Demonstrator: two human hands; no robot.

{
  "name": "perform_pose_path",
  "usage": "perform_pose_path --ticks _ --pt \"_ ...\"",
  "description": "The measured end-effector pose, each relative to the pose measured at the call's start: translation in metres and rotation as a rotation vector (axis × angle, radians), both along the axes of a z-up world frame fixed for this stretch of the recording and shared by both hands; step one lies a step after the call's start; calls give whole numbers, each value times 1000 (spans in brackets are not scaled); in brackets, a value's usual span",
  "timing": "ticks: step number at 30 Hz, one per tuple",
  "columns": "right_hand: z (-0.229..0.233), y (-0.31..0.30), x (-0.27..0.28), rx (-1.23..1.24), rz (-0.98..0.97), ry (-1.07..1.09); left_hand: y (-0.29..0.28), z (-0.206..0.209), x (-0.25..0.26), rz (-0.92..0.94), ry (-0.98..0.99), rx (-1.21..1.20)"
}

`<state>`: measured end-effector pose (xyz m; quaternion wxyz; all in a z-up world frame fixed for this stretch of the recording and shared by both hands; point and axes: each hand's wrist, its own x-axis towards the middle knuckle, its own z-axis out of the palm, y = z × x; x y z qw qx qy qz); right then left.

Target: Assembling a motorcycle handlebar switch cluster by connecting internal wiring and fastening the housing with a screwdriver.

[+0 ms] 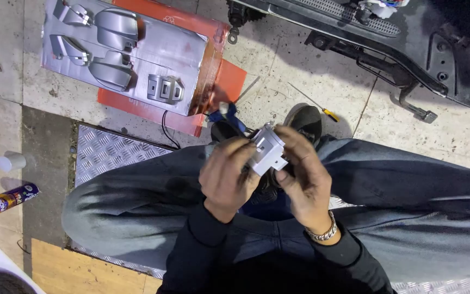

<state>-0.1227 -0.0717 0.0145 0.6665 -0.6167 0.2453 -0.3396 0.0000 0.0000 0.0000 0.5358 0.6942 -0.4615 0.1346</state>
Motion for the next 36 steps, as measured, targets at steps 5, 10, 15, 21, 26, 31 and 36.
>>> perform_pose_path --ticks 5,10,15,21,26,31,36 --pt "-7 -4 -10 181 -60 66 4 17 -2 -83 899 100" --pt "3 -3 -9 208 -118 123 3 11 -7 -91 1138 63" --pt "-5 -3 -14 250 -131 99 0 16 -10 -131 1158 44" --pt "-6 -3 -14 208 -110 100 6 1 -7 -175 1245 32" --pt "-4 -6 -9 314 28 17 2 11 -3 -176 989 25" --pt "-18 -1 -17 552 198 -48 3 9 -2 -142 713 21" --pt "-11 -5 -13 487 147 41 4 12 2 -148 725 41"
